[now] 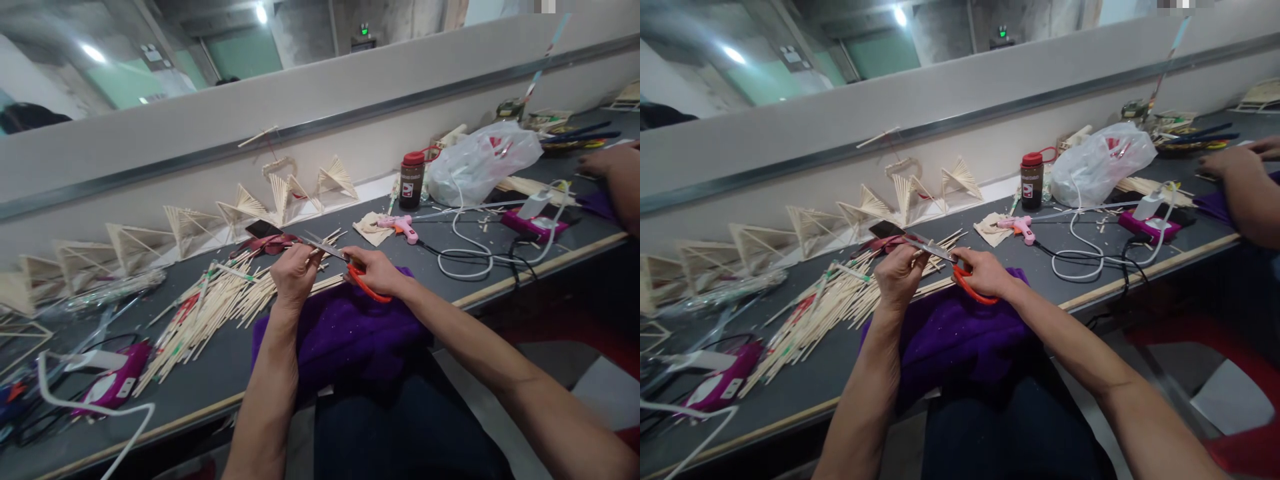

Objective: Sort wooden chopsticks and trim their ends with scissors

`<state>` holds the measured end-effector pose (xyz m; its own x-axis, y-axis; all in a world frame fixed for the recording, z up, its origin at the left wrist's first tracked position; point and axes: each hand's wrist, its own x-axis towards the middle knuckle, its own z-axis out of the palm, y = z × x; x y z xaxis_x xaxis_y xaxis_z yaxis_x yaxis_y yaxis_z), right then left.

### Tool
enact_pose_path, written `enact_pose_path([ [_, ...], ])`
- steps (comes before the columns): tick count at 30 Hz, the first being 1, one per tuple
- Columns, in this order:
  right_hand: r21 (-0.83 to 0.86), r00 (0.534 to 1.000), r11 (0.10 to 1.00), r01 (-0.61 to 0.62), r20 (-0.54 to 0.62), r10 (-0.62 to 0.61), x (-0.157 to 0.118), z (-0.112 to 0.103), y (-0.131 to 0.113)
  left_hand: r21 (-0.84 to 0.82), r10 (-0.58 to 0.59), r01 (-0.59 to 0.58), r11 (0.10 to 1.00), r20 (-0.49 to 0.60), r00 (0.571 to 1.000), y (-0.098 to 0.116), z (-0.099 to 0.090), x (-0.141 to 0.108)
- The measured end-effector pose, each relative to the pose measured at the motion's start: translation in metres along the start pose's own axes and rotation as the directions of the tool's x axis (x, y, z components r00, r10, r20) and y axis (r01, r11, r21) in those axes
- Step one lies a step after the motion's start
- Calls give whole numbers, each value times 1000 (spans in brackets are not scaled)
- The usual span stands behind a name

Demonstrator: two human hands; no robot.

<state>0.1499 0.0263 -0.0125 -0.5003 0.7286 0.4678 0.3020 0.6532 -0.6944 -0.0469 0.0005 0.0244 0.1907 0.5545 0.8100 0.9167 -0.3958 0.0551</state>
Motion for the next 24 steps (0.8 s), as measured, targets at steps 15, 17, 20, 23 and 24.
enact_pose_path([
  [15, -87, 1000, 996, 19, 2, -19, -3, -4, -7, -71, 28, -37, 997, -127, 992, 3, 1, 0],
  [17, -96, 1000, 995, 19, 3, -18, -2, -4, -8, -82, 42, -54, 995, -139, 989, 3, 1, 0],
  [20, -108, 1000, 994, 27, -1, -27, -2, -4, -8, -85, 48, -61, 994, -146, 988, 3, 1, 0],
  [23, -113, 1000, 993, 26, -1, -26, -2, -4, -8, -75, 31, -42, 996, -132, 991, 3, 1, -1],
  [24, -114, 1000, 993, 24, -1, -25, -2, -4, -8, -69, 24, -33, 997, -128, 992, 3, 1, -1],
])
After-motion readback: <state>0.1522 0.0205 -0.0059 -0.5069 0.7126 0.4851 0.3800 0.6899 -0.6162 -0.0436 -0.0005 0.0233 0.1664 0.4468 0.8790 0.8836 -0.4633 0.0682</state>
